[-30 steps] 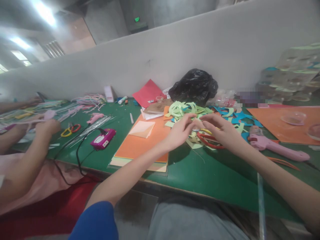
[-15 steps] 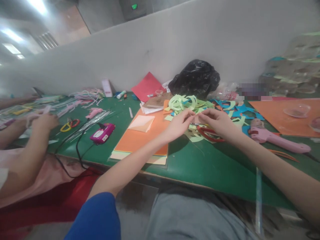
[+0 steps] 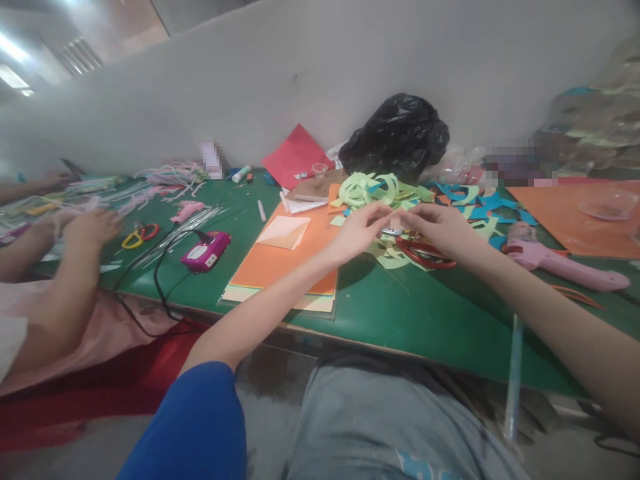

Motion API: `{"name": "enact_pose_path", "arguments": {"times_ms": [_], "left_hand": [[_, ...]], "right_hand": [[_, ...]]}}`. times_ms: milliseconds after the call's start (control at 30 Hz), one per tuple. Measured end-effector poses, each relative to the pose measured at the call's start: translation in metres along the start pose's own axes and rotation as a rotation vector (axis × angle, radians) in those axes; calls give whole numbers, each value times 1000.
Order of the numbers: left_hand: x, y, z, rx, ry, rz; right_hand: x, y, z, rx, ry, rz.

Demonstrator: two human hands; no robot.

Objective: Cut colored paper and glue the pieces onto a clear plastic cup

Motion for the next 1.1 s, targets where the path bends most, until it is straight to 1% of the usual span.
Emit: {"name": "enact_pose_path", "arguments": {"times_ms": [167, 300, 400, 467, 567, 733, 800, 867, 967, 1100], "left_hand": [[0, 2, -6, -7, -32, 2], [-1, 3, -10, -27, -117, -15], [-2, 3, -12, -26, -175, -18], [-3, 2, -11, -37, -155, -18], [-7, 0, -10, -68, -81, -48], [-10, -1, -13, -70, 3, -97], [-9, -1, -13, -68, 25, -101], [-11, -2, -12, -66, 41, -109], [-26, -3, -7, -88, 63, -173], [-57, -4, 0, -89, 80, -294]], "right_hand": [[1, -1, 3, -44, -9, 15], [5, -2, 4, -40, -44, 30], [11, -1, 4, -24, -93, 69], [14, 0, 5, -13, -119, 96], [13, 0, 10, -26, -119, 102], [7, 0, 14, -13, 38, 70], [7, 0, 14, -20, 48, 70], [9, -1, 16, -58, 26, 99], [10, -2, 18, -130, 54, 135], [6, -5, 10, -147, 116, 106]]}}
Point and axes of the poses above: each hand's wrist, its own y-axis away from the middle knuckle, its own x-axis out of the palm, z = x × y, the point moved 10 cm from there along -y, towards the middle knuckle
